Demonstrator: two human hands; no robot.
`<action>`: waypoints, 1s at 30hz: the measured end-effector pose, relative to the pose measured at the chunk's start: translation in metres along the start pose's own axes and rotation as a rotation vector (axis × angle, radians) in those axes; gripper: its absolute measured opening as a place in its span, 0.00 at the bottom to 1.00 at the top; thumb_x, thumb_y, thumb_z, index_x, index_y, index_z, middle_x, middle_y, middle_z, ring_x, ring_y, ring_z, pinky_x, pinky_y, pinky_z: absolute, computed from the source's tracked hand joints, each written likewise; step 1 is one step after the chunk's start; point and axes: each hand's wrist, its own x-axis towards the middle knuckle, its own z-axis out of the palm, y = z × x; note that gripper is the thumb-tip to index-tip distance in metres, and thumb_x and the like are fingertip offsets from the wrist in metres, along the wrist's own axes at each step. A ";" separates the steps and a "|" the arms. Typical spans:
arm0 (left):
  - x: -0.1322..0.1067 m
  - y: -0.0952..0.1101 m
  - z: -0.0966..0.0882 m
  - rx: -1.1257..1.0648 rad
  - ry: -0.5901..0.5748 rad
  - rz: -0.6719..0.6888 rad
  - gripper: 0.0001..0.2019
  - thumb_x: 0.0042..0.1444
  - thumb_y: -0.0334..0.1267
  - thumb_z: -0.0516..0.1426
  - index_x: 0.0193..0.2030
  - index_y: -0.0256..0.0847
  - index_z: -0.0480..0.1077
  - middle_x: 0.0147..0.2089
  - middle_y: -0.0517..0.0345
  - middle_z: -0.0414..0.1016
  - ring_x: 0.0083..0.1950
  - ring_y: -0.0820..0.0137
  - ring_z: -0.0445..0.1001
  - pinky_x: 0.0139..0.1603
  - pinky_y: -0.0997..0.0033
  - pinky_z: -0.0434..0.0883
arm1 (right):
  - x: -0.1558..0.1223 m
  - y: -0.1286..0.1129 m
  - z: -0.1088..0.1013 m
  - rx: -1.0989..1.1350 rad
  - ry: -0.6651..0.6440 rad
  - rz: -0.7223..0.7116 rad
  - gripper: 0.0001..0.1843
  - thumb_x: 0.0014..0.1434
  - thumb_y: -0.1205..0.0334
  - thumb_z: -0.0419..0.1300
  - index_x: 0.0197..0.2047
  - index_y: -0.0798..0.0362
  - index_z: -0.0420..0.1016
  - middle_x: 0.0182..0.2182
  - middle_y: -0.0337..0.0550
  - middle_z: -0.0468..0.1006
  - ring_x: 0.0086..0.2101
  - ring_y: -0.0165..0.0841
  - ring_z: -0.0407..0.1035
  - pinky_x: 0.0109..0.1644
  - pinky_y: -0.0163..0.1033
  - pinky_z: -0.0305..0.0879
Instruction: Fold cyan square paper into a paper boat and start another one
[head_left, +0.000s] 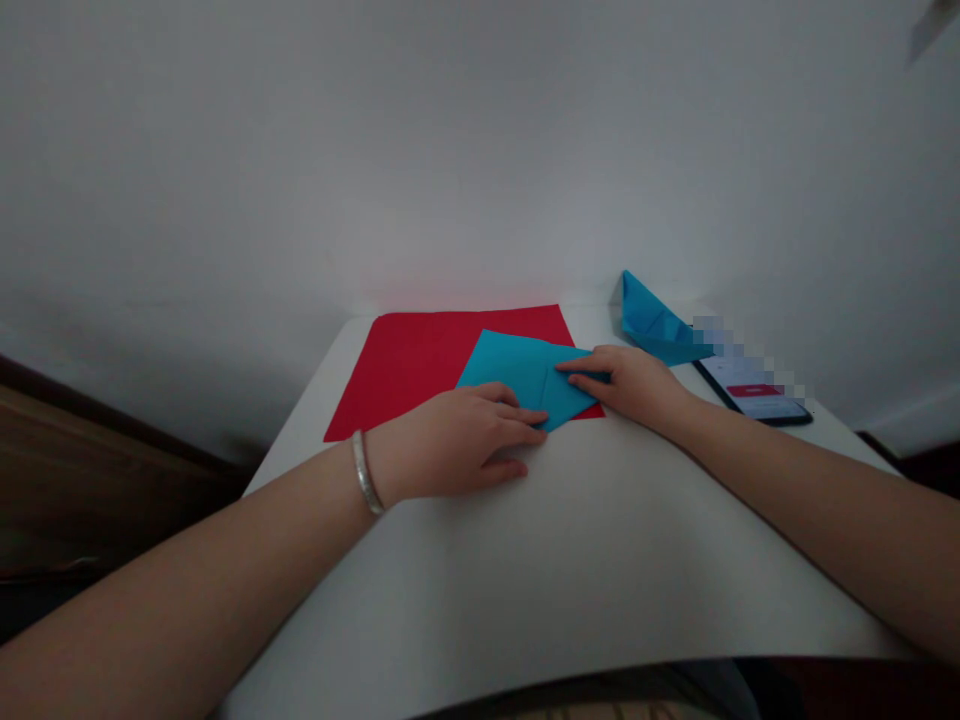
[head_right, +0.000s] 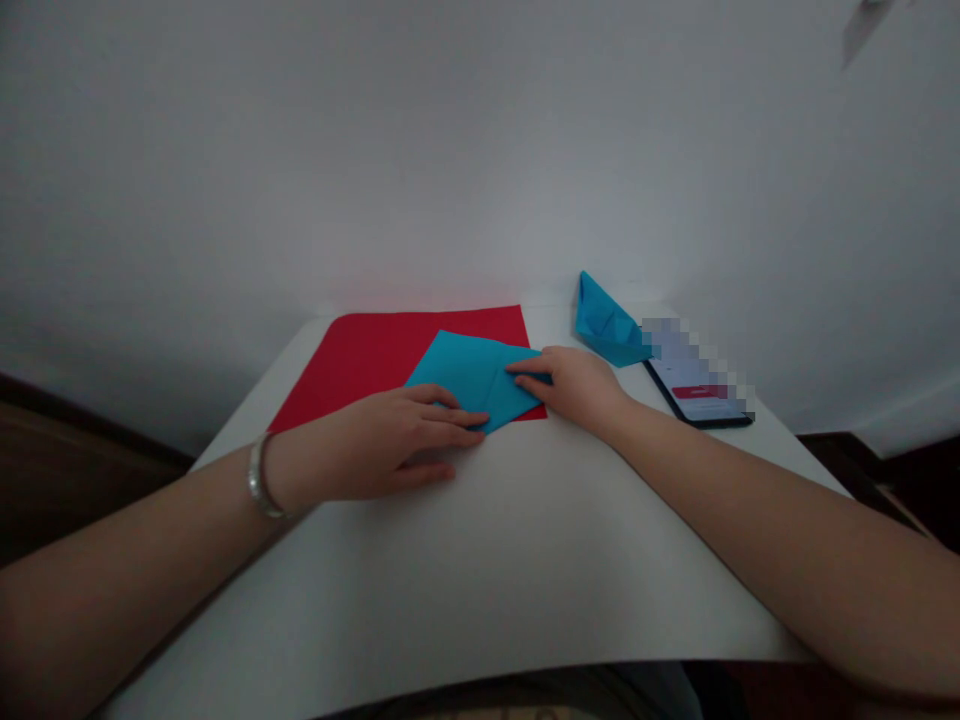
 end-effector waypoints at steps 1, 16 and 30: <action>0.000 0.000 0.000 0.003 -0.003 0.016 0.18 0.63 0.42 0.52 0.58 0.43 0.68 0.62 0.63 0.68 0.56 0.61 0.65 0.55 0.64 0.64 | 0.000 0.000 0.000 -0.005 -0.004 -0.001 0.19 0.62 0.50 0.53 0.52 0.41 0.76 0.42 0.45 0.79 0.39 0.40 0.72 0.38 0.41 0.64; -0.002 -0.008 0.002 -0.079 0.067 0.054 0.14 0.64 0.39 0.50 0.51 0.46 0.74 0.58 0.60 0.72 0.53 0.64 0.69 0.55 0.63 0.66 | -0.001 0.002 0.001 0.003 -0.037 -0.043 0.18 0.64 0.54 0.51 0.53 0.38 0.75 0.37 0.45 0.76 0.35 0.36 0.69 0.35 0.38 0.59; 0.007 0.007 0.008 -0.008 0.142 -0.044 0.14 0.63 0.37 0.52 0.52 0.38 0.72 0.57 0.49 0.72 0.58 0.63 0.69 0.59 0.61 0.66 | 0.003 -0.004 -0.003 0.004 -0.025 -0.036 0.18 0.63 0.55 0.52 0.53 0.39 0.75 0.35 0.44 0.75 0.34 0.35 0.68 0.35 0.38 0.58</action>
